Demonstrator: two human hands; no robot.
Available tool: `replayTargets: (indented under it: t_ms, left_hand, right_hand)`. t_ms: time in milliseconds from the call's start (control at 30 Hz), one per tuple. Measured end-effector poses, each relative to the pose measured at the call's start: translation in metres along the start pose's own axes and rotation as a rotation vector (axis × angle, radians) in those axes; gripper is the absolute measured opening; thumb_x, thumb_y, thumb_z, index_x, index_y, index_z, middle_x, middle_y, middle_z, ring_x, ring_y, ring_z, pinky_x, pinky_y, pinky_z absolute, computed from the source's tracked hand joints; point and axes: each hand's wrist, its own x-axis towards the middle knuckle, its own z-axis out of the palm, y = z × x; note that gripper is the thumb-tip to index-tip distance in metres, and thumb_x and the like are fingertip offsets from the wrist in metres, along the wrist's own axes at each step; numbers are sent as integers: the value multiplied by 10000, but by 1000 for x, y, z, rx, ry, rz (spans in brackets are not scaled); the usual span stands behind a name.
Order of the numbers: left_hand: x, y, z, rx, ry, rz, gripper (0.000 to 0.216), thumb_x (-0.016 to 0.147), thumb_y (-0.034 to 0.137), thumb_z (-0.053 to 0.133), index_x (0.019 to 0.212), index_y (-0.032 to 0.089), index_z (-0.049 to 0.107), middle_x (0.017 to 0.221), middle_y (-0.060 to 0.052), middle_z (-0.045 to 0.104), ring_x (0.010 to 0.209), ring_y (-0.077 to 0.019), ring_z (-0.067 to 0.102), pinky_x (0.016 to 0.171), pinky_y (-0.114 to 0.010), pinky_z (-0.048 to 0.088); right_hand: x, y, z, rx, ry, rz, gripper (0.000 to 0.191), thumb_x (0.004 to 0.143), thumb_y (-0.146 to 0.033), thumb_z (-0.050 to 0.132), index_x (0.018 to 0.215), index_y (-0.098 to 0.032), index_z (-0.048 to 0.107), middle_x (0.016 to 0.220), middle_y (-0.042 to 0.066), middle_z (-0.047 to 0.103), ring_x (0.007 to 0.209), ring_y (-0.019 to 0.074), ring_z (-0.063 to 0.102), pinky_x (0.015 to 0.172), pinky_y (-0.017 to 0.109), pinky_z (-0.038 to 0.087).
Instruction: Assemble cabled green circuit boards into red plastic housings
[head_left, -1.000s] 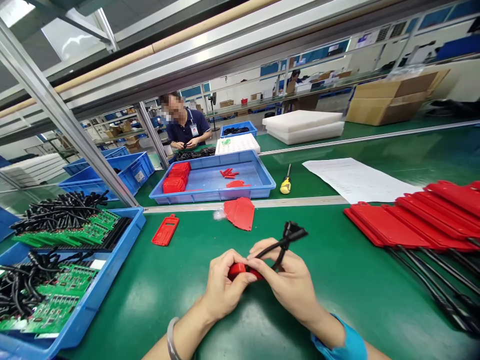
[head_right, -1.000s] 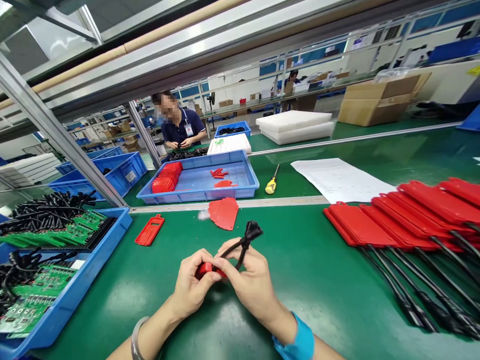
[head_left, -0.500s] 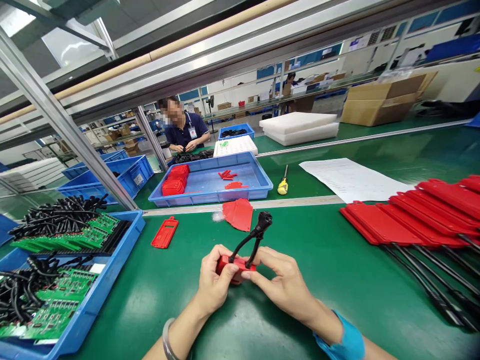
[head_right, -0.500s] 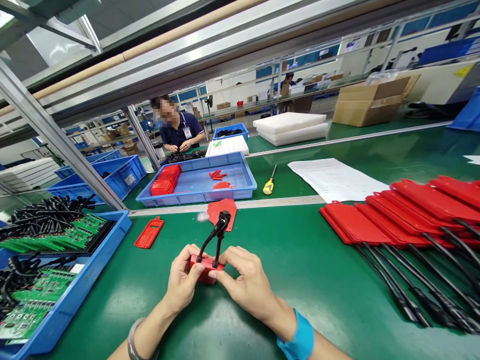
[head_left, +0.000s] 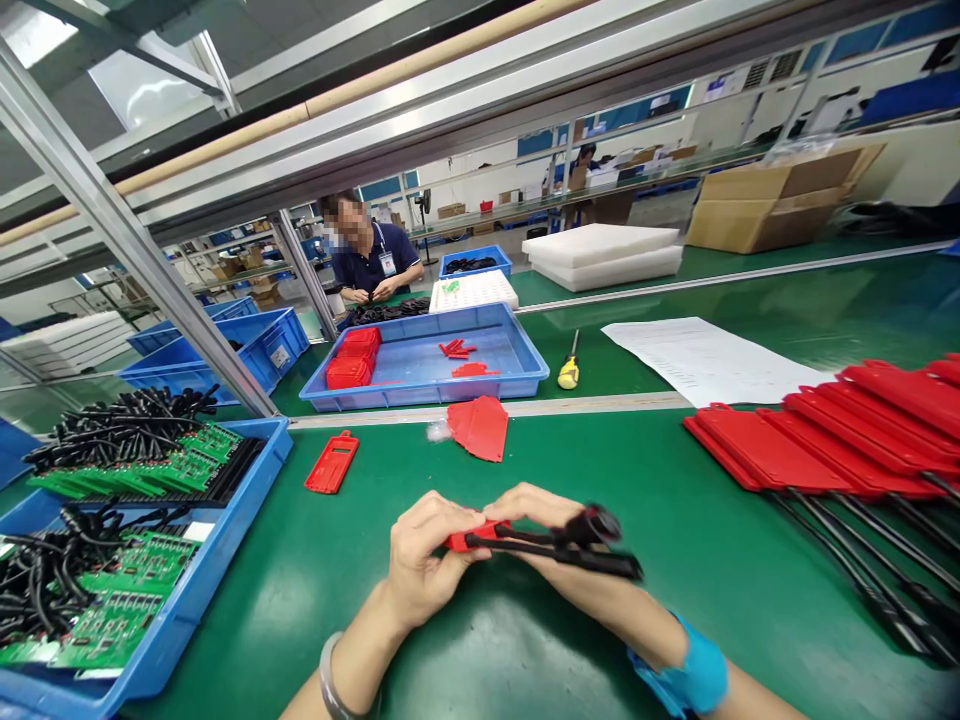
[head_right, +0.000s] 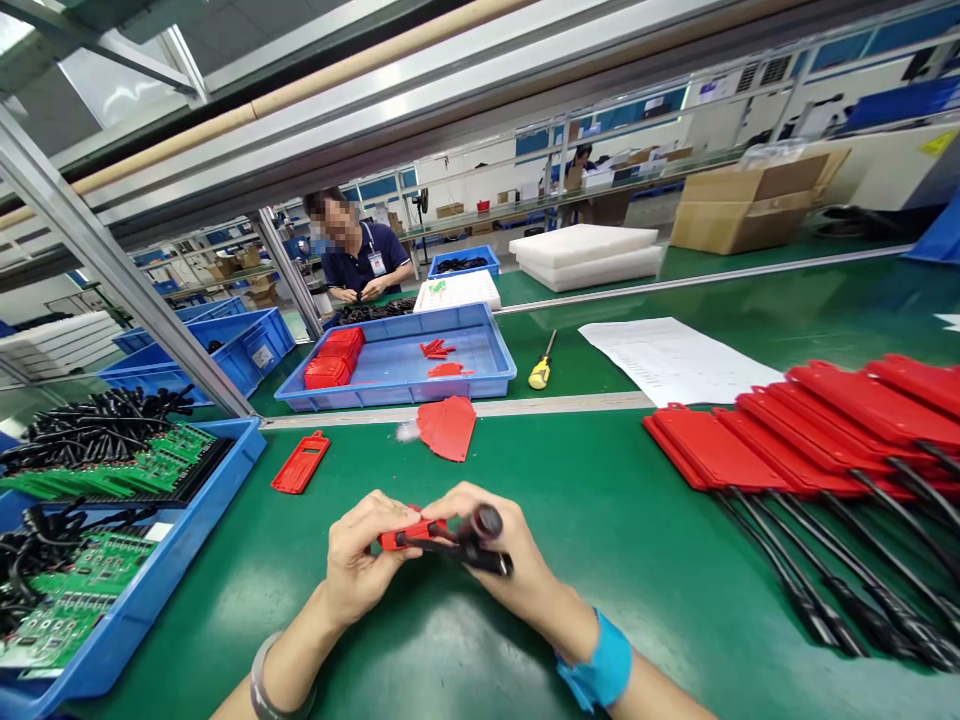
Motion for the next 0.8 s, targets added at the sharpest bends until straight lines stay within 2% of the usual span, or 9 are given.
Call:
replayTargets:
  t_ms: [100, 167, 267, 333, 400, 467, 567, 700, 800]
  left_hand:
    - [-3, -8, -4, 173, -73, 159, 305, 799, 112, 573, 1052, 262, 651, 858, -49, 707, 871, -197, 643, 825, -389, 487]
    - [-4, -11, -5, 278, -193, 217, 351, 819, 98, 537, 1084, 304, 640, 913, -39, 717, 904, -187, 649, 890, -400, 455]
    - [-3, -13, -4, 362, -321, 221, 367, 811, 149, 588, 1097, 377, 625, 1079, -37, 682, 1040, -197, 604, 1021, -442, 327]
    - [2, -13, -5, 362, -306, 127, 389, 712, 296, 715, 1080, 395, 635, 1240, -50, 593, 1221, -270, 466, 1085, -520, 161]
    - [6, -13, -6, 252, -198, -36, 641, 555, 476, 781, 1157, 349, 601, 1396, -82, 437, 1330, -344, 287, 1087, -560, 76]
    - [10, -13, -7, -29, -38, -252, 869, 572, 573, 723, 1336, 279, 430, 1462, -129, 319, 1343, -344, 257, 1082, -530, 167]
    - [13, -14, -7, -566, 75, -591, 792, 779, 487, 593, 1428, 229, 220, 1381, -172, 432, 1221, -275, 464, 1006, -439, 355]
    - [12, -17, -7, -851, -44, -829, 520, 755, 368, 664, 1194, 124, 529, 1055, -162, 661, 963, -252, 629, 905, -404, 437]
    - [11, -16, -4, -827, 25, -853, 388, 722, 373, 695, 994, 107, 620, 930, -125, 684, 863, -223, 643, 830, -353, 466]
  right_hand:
    - [6, -4, -3, 366, -114, 350, 380, 807, -403, 639, 1136, -216, 613, 1078, 90, 644, 995, 209, 601, 864, 361, 487]
    - [7, -4, -1, 576, -200, 522, 423, 860, -465, 545, 1162, -175, 598, 1015, 106, 665, 934, 204, 625, 843, 371, 493]
    - [5, -1, 2, 647, -230, 557, 409, 852, -467, 558, 1076, -135, 644, 881, 85, 686, 769, 175, 644, 756, 328, 510]
    - [4, 3, 2, 597, -150, 553, 418, 817, -459, 609, 1096, -148, 637, 875, 69, 690, 738, 168, 643, 703, 301, 518]
    - [3, 6, 0, 541, -85, 571, 465, 800, -471, 622, 1138, -152, 620, 886, 70, 696, 759, 183, 645, 689, 301, 525]
    - [4, 7, -1, 494, -69, 577, 500, 785, -474, 635, 1164, -148, 612, 902, 74, 700, 794, 200, 643, 705, 314, 528]
    - [3, 8, 3, 511, -144, 557, 498, 789, -463, 631, 1181, -156, 610, 954, 72, 697, 820, 213, 640, 745, 349, 531]
    - [0, 10, 10, 529, -230, 530, 464, 820, -440, 596, 1195, -166, 603, 1001, 66, 687, 863, 230, 635, 800, 395, 527]
    - [-2, 11, 10, 392, -217, 540, 461, 837, -458, 555, 1196, -173, 602, 993, 57, 688, 867, 250, 637, 744, 388, 549]
